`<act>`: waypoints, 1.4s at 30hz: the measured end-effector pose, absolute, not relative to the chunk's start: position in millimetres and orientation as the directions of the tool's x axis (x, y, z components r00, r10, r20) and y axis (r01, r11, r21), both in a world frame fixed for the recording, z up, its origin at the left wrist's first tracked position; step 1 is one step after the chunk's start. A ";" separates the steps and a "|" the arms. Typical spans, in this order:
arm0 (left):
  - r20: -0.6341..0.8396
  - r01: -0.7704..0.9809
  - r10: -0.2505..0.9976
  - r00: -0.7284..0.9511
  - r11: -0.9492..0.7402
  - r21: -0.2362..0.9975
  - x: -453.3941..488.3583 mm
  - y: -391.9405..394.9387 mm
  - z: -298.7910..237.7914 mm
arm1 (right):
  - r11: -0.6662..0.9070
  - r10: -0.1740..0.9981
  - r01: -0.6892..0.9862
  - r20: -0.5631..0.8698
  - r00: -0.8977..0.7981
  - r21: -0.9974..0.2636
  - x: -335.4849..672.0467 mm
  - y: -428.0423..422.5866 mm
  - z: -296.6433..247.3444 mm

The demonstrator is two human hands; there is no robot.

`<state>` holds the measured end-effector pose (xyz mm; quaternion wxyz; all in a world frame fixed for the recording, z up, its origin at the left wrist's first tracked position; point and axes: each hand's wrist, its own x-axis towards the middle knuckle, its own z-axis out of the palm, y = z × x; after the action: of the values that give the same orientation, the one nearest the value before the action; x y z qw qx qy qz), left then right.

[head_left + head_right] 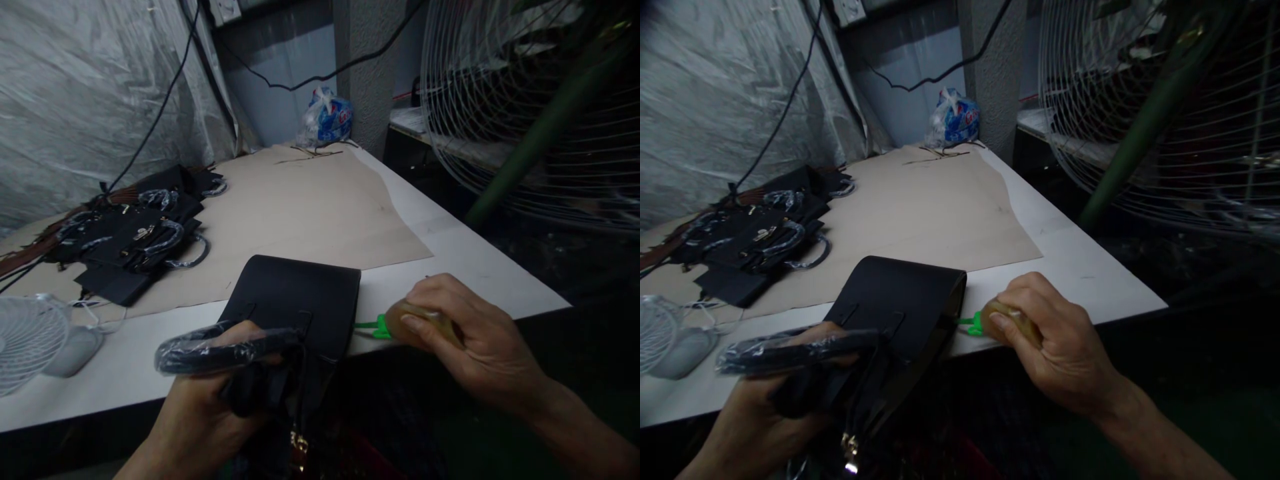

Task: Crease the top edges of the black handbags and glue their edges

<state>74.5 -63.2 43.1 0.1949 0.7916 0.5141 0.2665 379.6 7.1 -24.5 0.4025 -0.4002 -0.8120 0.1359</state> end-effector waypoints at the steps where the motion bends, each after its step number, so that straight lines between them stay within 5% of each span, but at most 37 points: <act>1: 0.220 0.709 0.920 0.324 -0.390 0.588 74.6 -63.7 42.5 | 0.643 0.763 0.527 0.525 -0.377 -0.556 378.9 6.7 -23.9; 7: 0.164 0.702 0.940 0.299 -0.333 0.630 76.1 -63.1 40.6 | 0.618 0.777 0.558 0.540 -0.324 -0.554 375.6 5.2 -23.5; 13: 0.236 0.684 0.909 0.343 -0.414 0.601 75.1 -62.5 43.3 | 0.548 0.835 0.505 0.401 -0.378 -0.666 383.6 4.8 -20.6; 18: 0.177 0.694 0.928 0.329 -0.364 0.622 74.2 -65.5 42.5 | 0.532 0.837 0.571 0.490 -0.243 -0.625 383.1 5.3 -20.3; 24: 0.168 0.698 0.938 0.305 -0.339 0.630 72.2 -66.2 40.7 | 0.571 0.821 0.515 0.449 -0.353 -0.639 377.4 -0.7 -25.6; 30: 0.163 0.686 0.940 0.299 -0.331 0.649 71.6 -66.0 37.0 | 0.546 0.820 0.584 0.528 -0.222 -0.601 379.7 -0.8 -22.6; 42: 0.119 0.700 0.950 0.290 -0.295 0.651 72.0 -68.1 39.9 | 0.559 0.829 0.520 0.437 -0.347 -0.647 376.3 3.3 -29.4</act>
<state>72.0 -68.1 39.9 0.2472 0.7640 0.5397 0.2528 376.3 3.3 -29.4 0.3828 -0.4240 -0.7954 0.2024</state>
